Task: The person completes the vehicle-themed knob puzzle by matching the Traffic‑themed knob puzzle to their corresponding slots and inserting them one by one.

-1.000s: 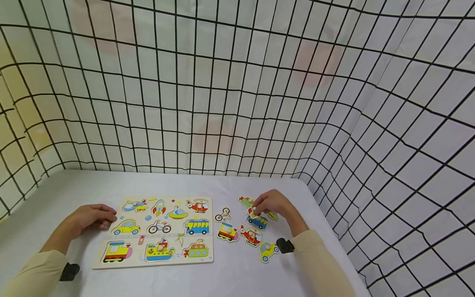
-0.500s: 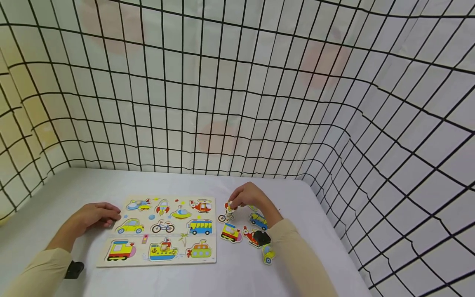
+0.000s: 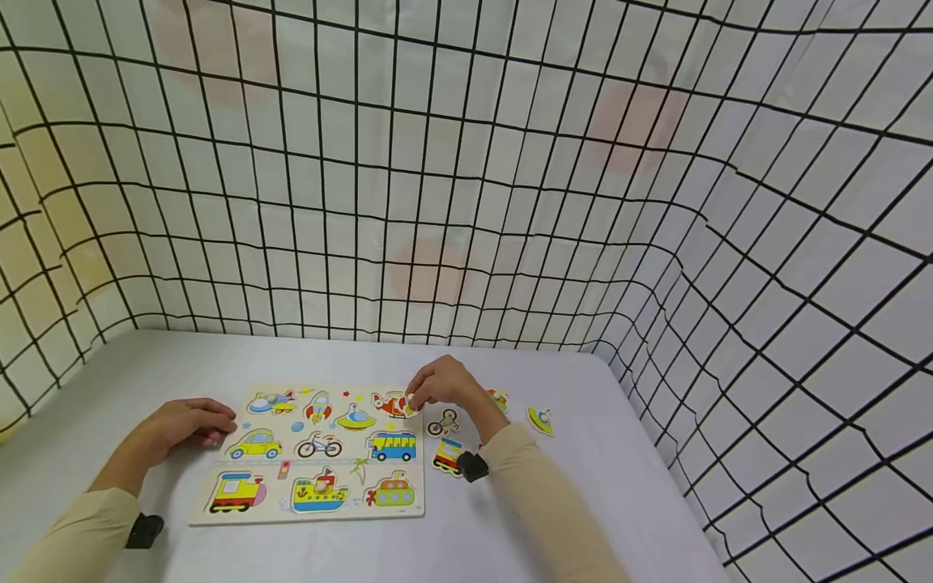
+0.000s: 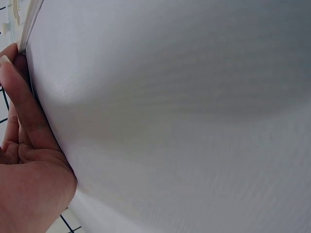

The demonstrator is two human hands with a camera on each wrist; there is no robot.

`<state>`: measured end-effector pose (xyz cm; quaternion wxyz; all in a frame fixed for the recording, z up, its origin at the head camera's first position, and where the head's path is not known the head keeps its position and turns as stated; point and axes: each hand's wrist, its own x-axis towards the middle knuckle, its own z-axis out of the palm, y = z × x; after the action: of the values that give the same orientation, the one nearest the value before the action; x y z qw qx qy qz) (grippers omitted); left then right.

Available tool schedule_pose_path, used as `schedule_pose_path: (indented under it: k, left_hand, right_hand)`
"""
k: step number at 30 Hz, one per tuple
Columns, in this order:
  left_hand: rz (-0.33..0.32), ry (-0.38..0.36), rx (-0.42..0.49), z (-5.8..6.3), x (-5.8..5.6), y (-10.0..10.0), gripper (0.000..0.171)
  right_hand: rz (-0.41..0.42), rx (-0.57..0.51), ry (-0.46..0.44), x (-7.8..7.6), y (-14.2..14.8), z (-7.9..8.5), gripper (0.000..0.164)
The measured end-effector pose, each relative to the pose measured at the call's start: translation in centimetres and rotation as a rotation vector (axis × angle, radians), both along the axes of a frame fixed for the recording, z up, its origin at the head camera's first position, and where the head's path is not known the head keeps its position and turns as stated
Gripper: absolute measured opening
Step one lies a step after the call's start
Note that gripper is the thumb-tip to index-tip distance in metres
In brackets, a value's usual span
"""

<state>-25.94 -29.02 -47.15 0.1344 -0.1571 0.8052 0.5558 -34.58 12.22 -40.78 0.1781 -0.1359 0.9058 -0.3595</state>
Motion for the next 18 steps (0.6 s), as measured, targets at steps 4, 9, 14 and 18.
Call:
schedule_pose_path:
  k: [4, 9, 14, 18]
  left_hand:
    - [-0.01, 0.007, -0.005, -0.1, 0.0, -0.2, 0.033]
    - [-0.013, 0.006, -0.004, -0.1, 0.0, -0.2, 0.035]
    - [0.007, -0.004, 0.005, -0.1, 0.0, -0.1, 0.035]
    - [0.007, -0.003, 0.013, -0.2, 0.0, -0.1, 0.035]
  right_hand:
    - [0.012, -0.01, 0.004, 0.3, -1.8, -0.2, 0.013]
    - [0.019, -0.043, 0.001, 0.5, -4.0, -0.7, 0.011]
    - [-0.016, -0.049, 0.011, 0.9, -6.1, -1.2, 0.01]
    - [-0.043, -0.058, 0.021, 1.3, -7.5, -1.9, 0.009]
